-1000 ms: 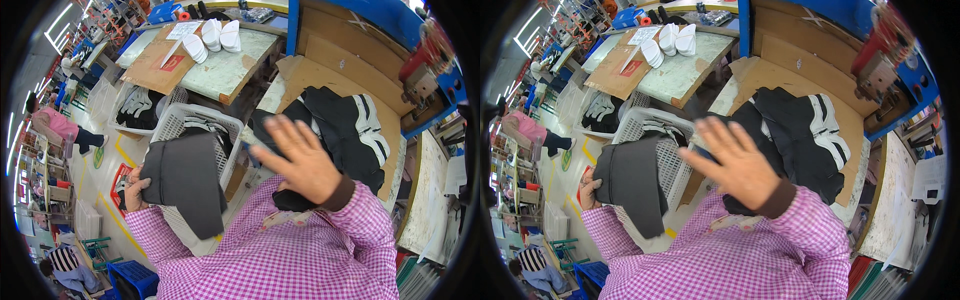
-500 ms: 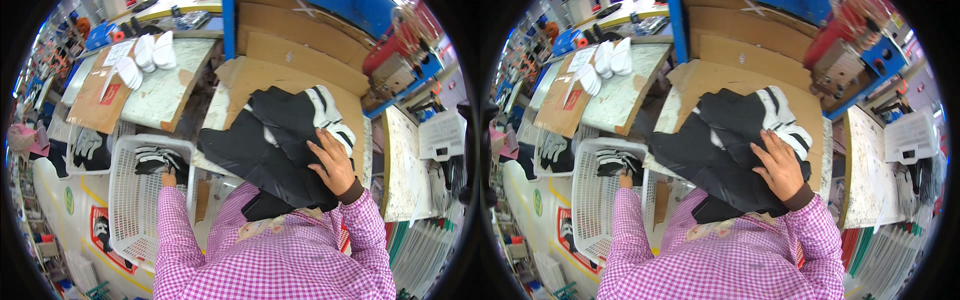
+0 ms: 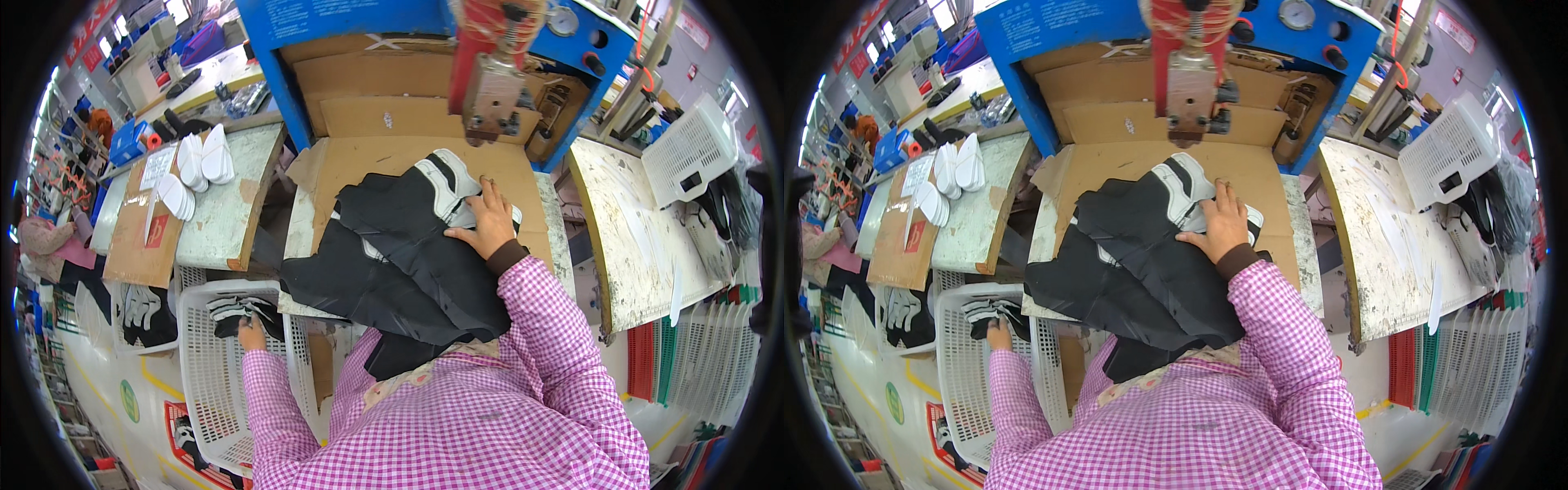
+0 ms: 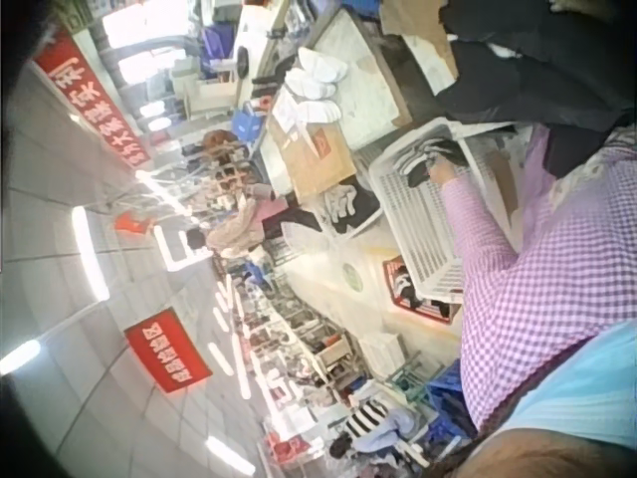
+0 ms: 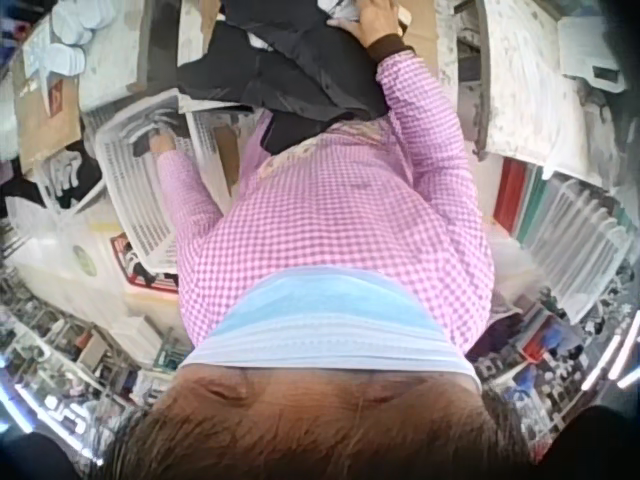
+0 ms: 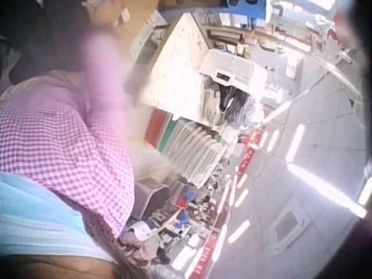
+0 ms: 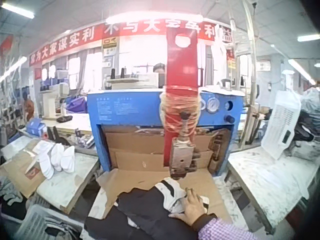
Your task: The person assembles shoe components by hand, placing white insoles into black uppers and pressing them into place. The person repeatedly handles the shoe parts, aligns them, and sets them on the work surface.
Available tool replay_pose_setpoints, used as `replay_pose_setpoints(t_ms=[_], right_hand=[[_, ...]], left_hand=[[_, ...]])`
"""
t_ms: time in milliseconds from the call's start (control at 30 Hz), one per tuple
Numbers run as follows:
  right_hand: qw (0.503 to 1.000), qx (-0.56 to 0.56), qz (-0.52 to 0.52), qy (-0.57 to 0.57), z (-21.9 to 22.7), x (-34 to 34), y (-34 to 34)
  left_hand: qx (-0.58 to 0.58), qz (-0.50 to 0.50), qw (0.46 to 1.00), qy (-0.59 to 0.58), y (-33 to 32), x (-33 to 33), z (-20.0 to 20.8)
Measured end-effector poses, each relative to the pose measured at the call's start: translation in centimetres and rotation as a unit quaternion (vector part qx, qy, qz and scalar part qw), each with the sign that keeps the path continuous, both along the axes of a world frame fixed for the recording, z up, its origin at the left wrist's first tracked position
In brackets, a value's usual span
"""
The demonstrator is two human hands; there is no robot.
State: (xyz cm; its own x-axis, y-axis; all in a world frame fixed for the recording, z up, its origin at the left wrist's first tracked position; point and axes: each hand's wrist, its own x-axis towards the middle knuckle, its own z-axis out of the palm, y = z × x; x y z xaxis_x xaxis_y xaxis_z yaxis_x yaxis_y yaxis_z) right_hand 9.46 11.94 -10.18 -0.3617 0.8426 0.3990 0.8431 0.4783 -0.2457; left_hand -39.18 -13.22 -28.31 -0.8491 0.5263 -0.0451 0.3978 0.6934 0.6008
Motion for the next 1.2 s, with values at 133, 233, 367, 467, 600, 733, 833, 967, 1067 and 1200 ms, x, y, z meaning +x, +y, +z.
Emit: replay_pose_setpoints(t_ms=[133,233,367,467,600,733,833,967,1067,1200], right_hand=[[0.989,0.000,0.020,0.145,2.2,-0.4,-1.1],[0.951,-0.101,0.105,0.271,5.1,0.2,-2.6],[0.904,-0.159,0.220,0.329,9.8,3.1,-3.9],[0.840,-0.266,0.257,0.397,11.1,3.6,-4.1],[0.845,-0.302,0.267,0.352,9.8,3.5,-3.8],[0.938,-0.042,0.212,0.270,7.5,6.0,-2.7],[0.798,-0.306,0.158,0.494,5.6,9.4,-3.6],[0.540,-0.494,0.297,0.613,2.4,8.4,-5.4],[0.585,-0.437,0.169,0.662,2.6,7.2,-5.1],[0.617,-0.381,0.071,0.684,5.1,5.6,-2.8]], left_hand=[[0.222,0.002,0.975,0.010,1.6,5.0,8.2],[0.297,-0.117,0.947,-0.035,2.9,9.9,14.4],[0.322,-0.323,0.751,-0.477,4.9,17.5,18.8],[0.322,-0.354,0.528,-0.702,6.4,23.6,19.8],[0.364,-0.244,0.519,-0.734,6.9,28.7,21.9],[0.382,-0.148,0.564,-0.717,9.0,28.7,23.6],[0.429,-0.088,0.552,-0.709,10.8,27.0,23.8],[0.472,-0.078,0.539,-0.694,13.5,26.2,22.6],[0.471,-0.069,0.572,-0.668,14.9,27.0,21.7],[0.506,-0.099,0.562,-0.647,15.6,26.7,21.4]])
